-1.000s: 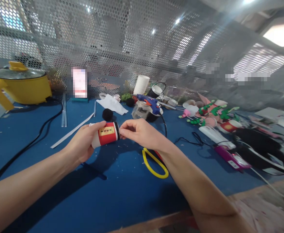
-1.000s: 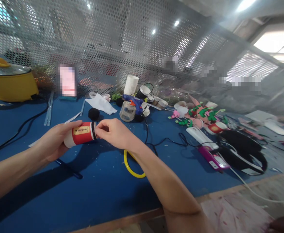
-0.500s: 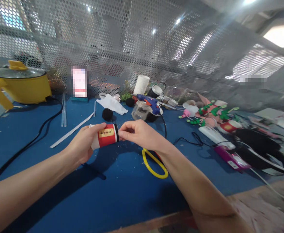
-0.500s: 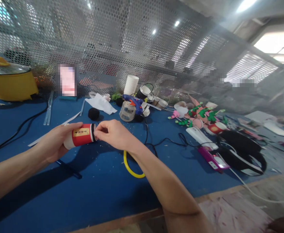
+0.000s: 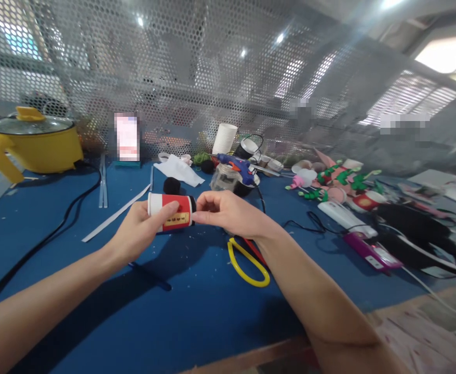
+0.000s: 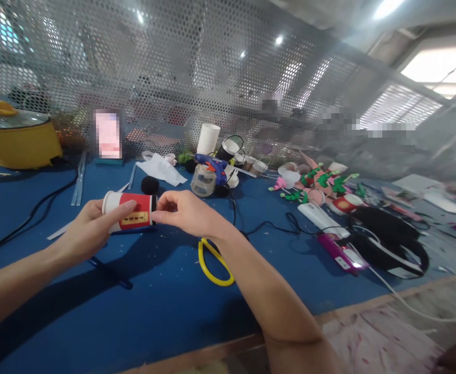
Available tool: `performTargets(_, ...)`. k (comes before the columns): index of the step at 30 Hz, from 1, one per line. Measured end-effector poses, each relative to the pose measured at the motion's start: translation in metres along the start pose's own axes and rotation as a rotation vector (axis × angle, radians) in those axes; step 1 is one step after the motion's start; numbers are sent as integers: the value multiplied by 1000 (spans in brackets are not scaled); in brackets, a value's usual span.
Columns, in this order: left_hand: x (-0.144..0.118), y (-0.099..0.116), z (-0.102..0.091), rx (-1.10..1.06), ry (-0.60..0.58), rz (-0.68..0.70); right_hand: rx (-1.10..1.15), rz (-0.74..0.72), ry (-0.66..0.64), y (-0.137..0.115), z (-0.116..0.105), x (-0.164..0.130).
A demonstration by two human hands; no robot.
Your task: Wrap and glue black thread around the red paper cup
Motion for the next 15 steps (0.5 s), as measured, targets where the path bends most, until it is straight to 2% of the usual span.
performTargets(4, 5, 2, 2, -126, -169, -102, -32, -63, 25, -3, 0, -4)
performTargets(7, 7, -3, 5, -228, -260, -215, -173, -154, 38, -6, 3, -12)
performTargets(9, 7, -6, 7, -228, -271, -223, -250, -219, 43, -6, 6, -18)
performTargets(11, 5, -8, 9, -196, -247, -189, -209, -230, 47, -4, 7, -22)
performTargets(15, 0, -11, 9, -100, -162, -110, -8, -117, 87, 6, 6, -25)
Point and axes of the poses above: each hand's wrist, its own x-axis towards the middle knuckle, its own z-axis out of the palm, y = z × x, the point moved 5 cm from there along x, towards the middle knuckle, and after that the axes turned 15 degrees about x, right-handed, at the moved point
